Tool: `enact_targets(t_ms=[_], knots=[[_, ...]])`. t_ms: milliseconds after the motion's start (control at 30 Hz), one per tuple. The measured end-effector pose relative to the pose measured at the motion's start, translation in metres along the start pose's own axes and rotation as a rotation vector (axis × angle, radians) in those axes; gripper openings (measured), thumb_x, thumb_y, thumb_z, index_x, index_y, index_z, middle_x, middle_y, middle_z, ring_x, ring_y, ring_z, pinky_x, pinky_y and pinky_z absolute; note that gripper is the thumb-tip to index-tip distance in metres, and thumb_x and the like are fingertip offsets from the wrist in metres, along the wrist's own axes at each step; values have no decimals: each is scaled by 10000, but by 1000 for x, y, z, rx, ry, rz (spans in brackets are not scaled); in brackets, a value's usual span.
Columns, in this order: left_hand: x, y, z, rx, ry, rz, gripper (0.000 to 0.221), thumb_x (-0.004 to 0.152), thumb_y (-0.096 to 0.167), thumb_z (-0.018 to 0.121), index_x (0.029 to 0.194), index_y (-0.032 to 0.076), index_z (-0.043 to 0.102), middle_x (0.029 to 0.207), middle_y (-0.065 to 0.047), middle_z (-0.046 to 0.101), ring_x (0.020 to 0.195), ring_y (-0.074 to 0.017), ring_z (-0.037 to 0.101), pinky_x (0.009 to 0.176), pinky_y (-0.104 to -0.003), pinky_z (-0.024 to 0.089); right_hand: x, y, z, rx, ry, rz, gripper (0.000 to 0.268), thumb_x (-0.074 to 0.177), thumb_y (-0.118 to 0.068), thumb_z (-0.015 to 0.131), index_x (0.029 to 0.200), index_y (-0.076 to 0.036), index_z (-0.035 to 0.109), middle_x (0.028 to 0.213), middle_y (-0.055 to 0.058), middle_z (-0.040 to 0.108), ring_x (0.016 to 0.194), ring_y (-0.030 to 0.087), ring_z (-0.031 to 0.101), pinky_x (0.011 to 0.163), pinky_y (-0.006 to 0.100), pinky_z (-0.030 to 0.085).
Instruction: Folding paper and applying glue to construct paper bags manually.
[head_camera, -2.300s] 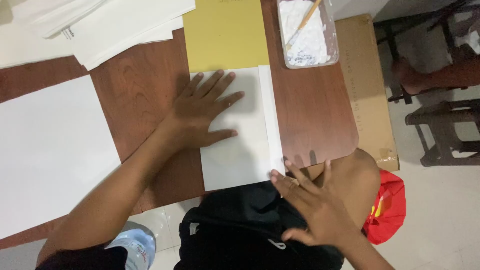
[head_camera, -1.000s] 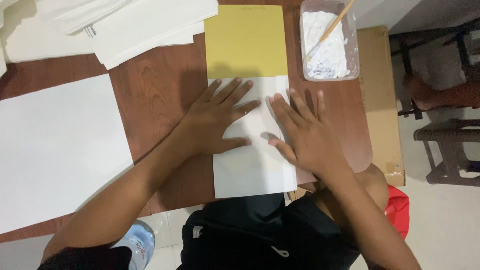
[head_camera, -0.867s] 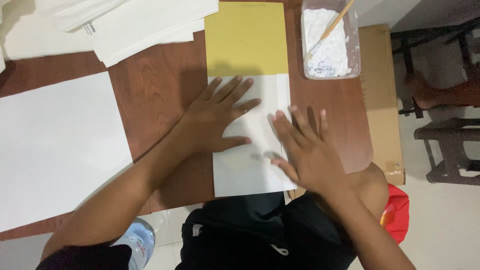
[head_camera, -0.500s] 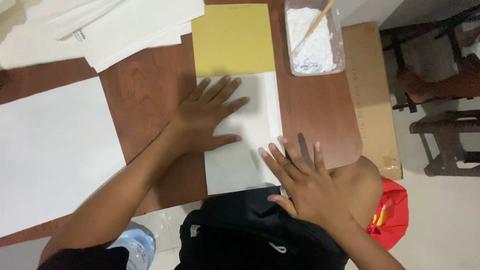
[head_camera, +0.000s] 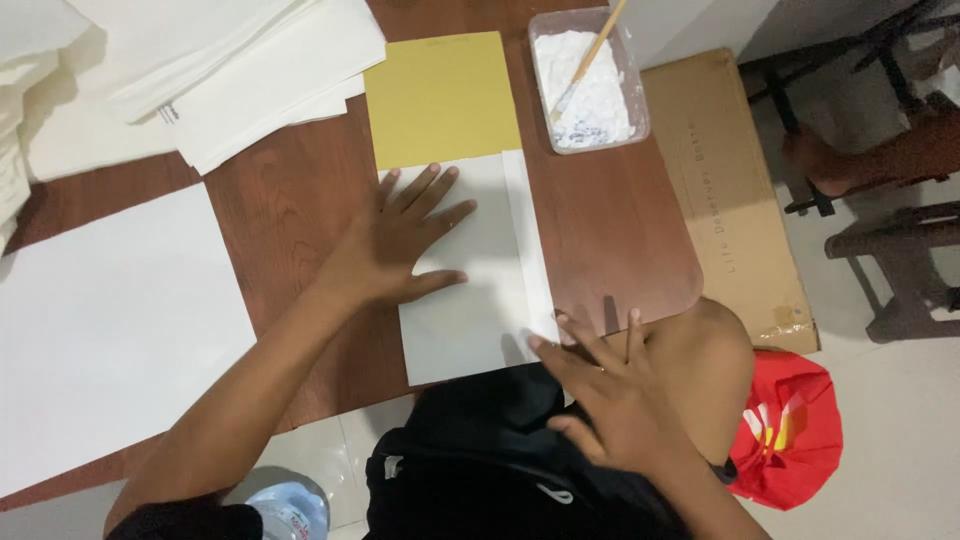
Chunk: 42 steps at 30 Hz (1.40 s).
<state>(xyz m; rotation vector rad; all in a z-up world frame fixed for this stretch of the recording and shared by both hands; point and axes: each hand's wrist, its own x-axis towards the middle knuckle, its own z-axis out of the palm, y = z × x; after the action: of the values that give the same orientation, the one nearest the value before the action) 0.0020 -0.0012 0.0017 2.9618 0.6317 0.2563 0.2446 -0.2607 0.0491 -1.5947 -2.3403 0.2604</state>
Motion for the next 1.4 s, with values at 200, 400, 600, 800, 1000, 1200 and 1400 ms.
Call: enact_targets(t_ms=[200, 400, 600, 800, 1000, 1200, 1400], knots=[[-10, 19, -29, 218, 120, 51, 693, 949, 795, 383, 1249, 279, 735, 1401, -71, 671, 1377, -291, 564, 1185, -592, 277, -6, 26, 13, 256, 446, 277, 458, 991, -347, 566, 1368, -100, 647, 1316, 83, 672, 1314, 321, 564, 1295, 544, 32], [-32, 90, -83, -62, -186, 2, 906, 668, 727, 817, 1393, 220, 621, 1475, -159, 559, 1383, -401, 486, 1153, -654, 317, 11, 22, 10, 339, 433, 315, 450, 901, -262, 753, 1306, -80, 677, 1316, 102, 654, 1311, 336, 568, 1273, 591, 86], [-71, 118, -40, -169, -212, -181, 611, 865, 407, 787, 1380, 127, 611, 1574, -110, 464, 1502, -317, 342, 1244, -546, 182, 4, 25, 27, 266, 418, 270, 442, 866, -301, 797, 1261, -128, 701, 1318, 83, 660, 1326, 333, 541, 1258, 601, -41], [-84, 119, -38, -313, 33, -213, 416, 834, 317, 838, 1179, 110, 730, 1523, -69, 552, 1439, -267, 466, 1233, -475, 290, 2, 14, 33, 252, 440, 274, 462, 850, -298, 813, 1267, -133, 701, 1326, 82, 654, 1340, 357, 522, 1243, 647, -26], [-91, 116, -33, -314, 159, -125, 394, 834, 168, 803, 1210, 92, 713, 1461, -104, 610, 1378, -305, 547, 1203, -492, 365, -3, 9, 44, 269, 493, 287, 418, 854, -225, 809, 1249, -132, 710, 1288, 74, 681, 1307, 357, 556, 1244, 649, -8], [-91, 122, -10, -8, 138, -127, 582, 820, 67, 774, 1376, 110, 608, 1461, -135, 574, 1399, -321, 496, 1251, -546, 233, -6, 10, 43, 267, 498, 289, 415, 844, -194, 823, 1239, -130, 711, 1265, 68, 686, 1287, 350, 575, 1251, 634, 38], [-93, 122, -15, 75, 30, -232, 594, 856, 41, 688, 1430, 101, 545, 1491, -200, 540, 1411, -402, 476, 1201, -608, 285, -8, 8, 44, 261, 511, 292, 405, 854, -145, 802, 1248, -134, 709, 1255, 61, 689, 1287, 331, 579, 1271, 578, 24]])
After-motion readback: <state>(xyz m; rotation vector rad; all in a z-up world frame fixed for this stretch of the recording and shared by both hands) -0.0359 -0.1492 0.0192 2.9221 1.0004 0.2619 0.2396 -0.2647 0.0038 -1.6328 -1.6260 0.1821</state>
